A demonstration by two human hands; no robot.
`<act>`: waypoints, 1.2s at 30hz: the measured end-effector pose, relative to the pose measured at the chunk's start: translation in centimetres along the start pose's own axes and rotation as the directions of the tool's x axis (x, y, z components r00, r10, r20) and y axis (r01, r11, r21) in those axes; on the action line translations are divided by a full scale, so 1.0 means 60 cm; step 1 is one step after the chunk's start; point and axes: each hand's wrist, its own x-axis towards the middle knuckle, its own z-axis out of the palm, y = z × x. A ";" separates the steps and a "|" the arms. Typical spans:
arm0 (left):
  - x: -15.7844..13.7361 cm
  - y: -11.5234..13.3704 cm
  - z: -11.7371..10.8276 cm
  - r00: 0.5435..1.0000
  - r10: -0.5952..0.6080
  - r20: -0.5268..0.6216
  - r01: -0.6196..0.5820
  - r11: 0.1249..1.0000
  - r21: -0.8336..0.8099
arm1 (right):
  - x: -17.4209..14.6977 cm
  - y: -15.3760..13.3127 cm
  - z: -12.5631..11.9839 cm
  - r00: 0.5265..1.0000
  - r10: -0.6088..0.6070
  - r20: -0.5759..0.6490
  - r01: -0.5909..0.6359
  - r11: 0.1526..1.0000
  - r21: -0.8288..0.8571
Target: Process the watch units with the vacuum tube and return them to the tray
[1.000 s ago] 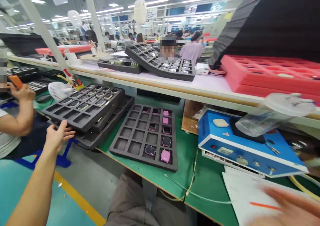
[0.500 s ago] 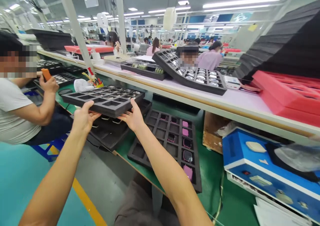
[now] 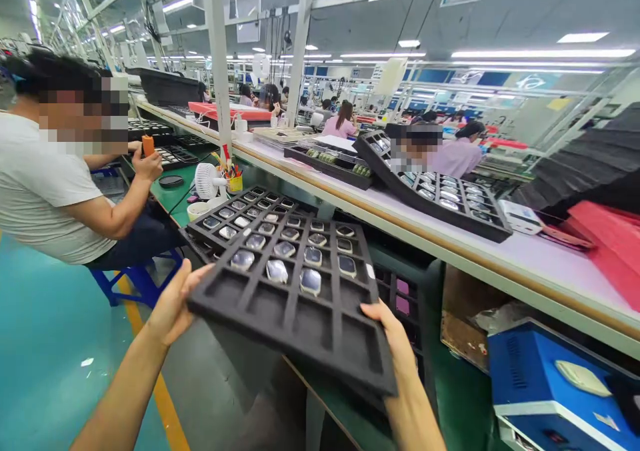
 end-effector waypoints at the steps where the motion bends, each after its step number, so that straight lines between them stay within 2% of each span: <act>1: -0.006 -0.016 0.013 0.995 -0.049 0.086 0.049 0.999 0.009 | -0.014 0.005 -0.036 0.995 0.083 -0.051 -0.083 0.997 0.009; 3: -0.017 -0.055 0.043 0.969 -0.115 0.219 0.109 0.993 0.038 | -0.036 0.016 -0.105 0.980 0.121 -0.159 -0.115 0.992 0.047; 6: -0.022 -0.107 0.088 0.941 -0.157 0.300 0.130 0.986 0.107 | -0.064 0.023 -0.190 0.956 0.100 -0.274 -0.089 0.995 0.054; 8: -0.016 -0.126 0.109 0.919 -0.193 0.344 0.141 0.975 0.171 | -0.082 0.025 -0.227 0.937 0.069 -0.343 -0.055 0.997 0.049; 11: 0.006 -0.128 0.127 0.905 -0.244 0.349 0.137 0.943 0.304 | -0.104 0.030 -0.251 0.913 0.056 -0.403 -0.016 0.995 0.100; 16: 0.045 -0.104 0.144 0.967 -0.202 0.157 0.113 0.887 0.447 | -0.107 0.045 -0.244 0.922 0.037 -0.386 0.060 0.969 0.238; 17: 0.050 -0.096 0.146 0.982 -0.152 0.111 0.087 0.889 0.450 | -0.104 0.046 -0.241 0.925 0.031 -0.379 0.071 0.965 0.253; 19: 0.063 -0.075 0.149 0.999 0.051 -0.016 -0.038 0.890 0.454 | -0.099 0.047 -0.240 0.929 0.009 -0.370 0.096 0.960 0.265; 20: 0.070 -0.062 0.148 0.978 0.186 -0.092 -0.127 0.887 0.444 | -0.096 0.047 -0.242 0.930 -0.006 -0.367 0.110 0.958 0.265; 22: 0.087 -0.035 0.141 0.893 0.387 -0.231 -0.283 0.881 0.380 | -0.092 0.050 -0.249 0.938 -0.031 -0.345 0.127 0.958 0.259; 23: 0.096 -0.022 0.135 0.871 0.384 -0.307 -0.299 0.910 0.289 | -0.091 0.052 -0.254 0.944 -0.039 -0.327 0.127 0.959 0.253; 25: 0.110 -0.001 0.124 0.876 0.203 -0.438 -0.173 0.979 0.106 | -0.091 0.059 -0.266 0.956 -0.028 -0.290 0.103 0.964 0.245; 27: 0.119 0.010 0.119 0.887 -0.002 -0.461 -0.008 1.000 -0.020 | -0.092 0.066 -0.278 0.962 -0.001 -0.272 0.070 0.967 0.245; 29: 0.126 0.012 0.120 0.893 -0.107 -0.436 0.090 0.994 -0.059 | -0.094 0.072 -0.289 0.963 0.037 -0.268 0.031 0.969 0.244; 32: 0.139 0.008 0.124 0.874 -0.133 -0.468 0.112 0.991 -0.071 | -0.095 0.079 -0.307 0.956 0.112 -0.271 -0.051 0.973 0.225; 36: 0.162 0.014 0.123 0.841 -0.055 -0.539 0.015 0.997 -0.079 | -0.093 0.084 -0.325 0.958 0.170 -0.232 -0.123 0.971 0.205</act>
